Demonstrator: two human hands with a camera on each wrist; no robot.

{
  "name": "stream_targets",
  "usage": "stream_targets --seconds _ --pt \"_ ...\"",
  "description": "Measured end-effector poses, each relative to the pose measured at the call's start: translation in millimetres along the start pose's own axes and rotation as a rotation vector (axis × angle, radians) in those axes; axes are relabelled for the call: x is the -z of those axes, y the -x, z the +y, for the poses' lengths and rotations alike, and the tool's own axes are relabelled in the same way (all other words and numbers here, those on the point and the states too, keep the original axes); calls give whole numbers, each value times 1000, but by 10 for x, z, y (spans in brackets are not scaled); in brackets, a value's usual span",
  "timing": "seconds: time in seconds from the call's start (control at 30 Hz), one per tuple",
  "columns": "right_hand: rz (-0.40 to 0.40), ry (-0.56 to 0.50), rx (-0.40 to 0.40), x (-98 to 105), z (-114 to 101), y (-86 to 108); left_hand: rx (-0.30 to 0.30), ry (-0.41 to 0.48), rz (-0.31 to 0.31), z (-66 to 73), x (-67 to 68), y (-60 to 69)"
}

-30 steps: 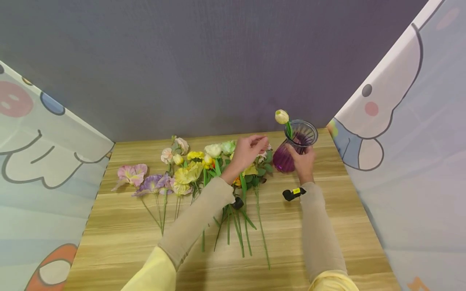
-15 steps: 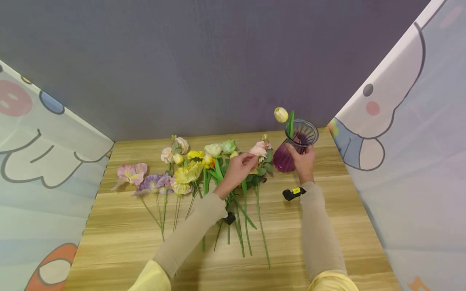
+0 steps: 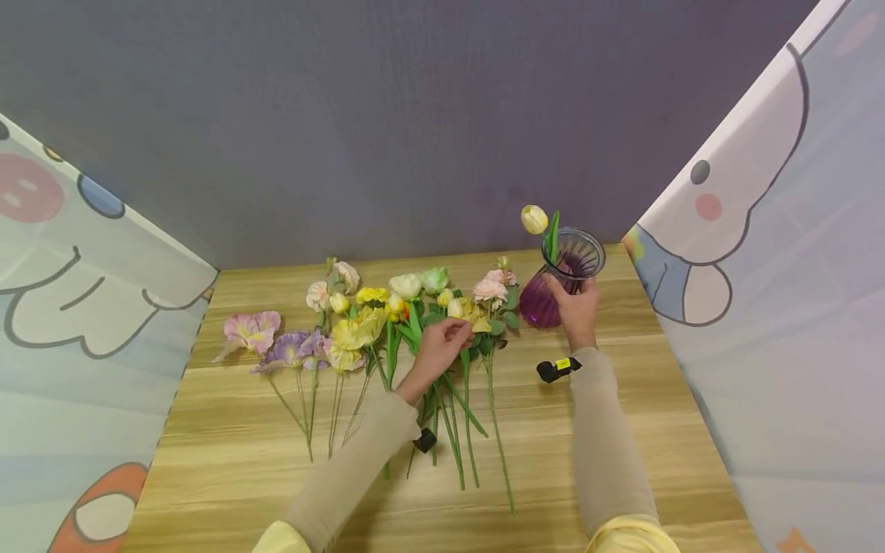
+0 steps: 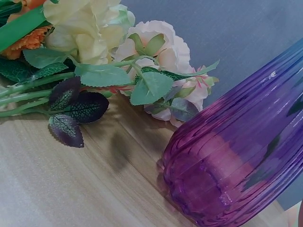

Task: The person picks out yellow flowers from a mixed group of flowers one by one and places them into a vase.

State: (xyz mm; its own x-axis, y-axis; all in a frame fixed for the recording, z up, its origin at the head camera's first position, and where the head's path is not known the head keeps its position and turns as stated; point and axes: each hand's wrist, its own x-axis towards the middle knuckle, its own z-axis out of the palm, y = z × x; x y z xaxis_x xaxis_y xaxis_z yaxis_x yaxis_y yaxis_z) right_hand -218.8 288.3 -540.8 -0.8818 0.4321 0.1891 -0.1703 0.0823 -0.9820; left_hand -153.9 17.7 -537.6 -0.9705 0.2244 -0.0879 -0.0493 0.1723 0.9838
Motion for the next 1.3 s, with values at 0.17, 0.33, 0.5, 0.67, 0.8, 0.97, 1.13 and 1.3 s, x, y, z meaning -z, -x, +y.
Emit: stream_targets --seconds 0.17,0.33,0.5,0.67,0.8,0.97,1.13,1.3 --pt "3 -12 14 3 11 2 12 22 12 -96 22 64" --pt "4 -7 10 -1 -11 18 31 24 19 -173 37 114" --pt "1 -19 14 -4 -18 17 72 37 24 -246 43 157" --pt "2 -14 -1 -5 -12 15 89 3 57 -309 37 185" --pt "5 -12 2 -16 -21 28 81 -35 94 -332 28 214" --pt "10 -21 3 -25 -18 33 51 -97 131 -348 6 266" --pt "10 -42 18 -27 -6 30 3 -192 160 -368 -25 313" --pt "18 -43 24 -31 -14 32 -5 -305 167 -366 -50 345"
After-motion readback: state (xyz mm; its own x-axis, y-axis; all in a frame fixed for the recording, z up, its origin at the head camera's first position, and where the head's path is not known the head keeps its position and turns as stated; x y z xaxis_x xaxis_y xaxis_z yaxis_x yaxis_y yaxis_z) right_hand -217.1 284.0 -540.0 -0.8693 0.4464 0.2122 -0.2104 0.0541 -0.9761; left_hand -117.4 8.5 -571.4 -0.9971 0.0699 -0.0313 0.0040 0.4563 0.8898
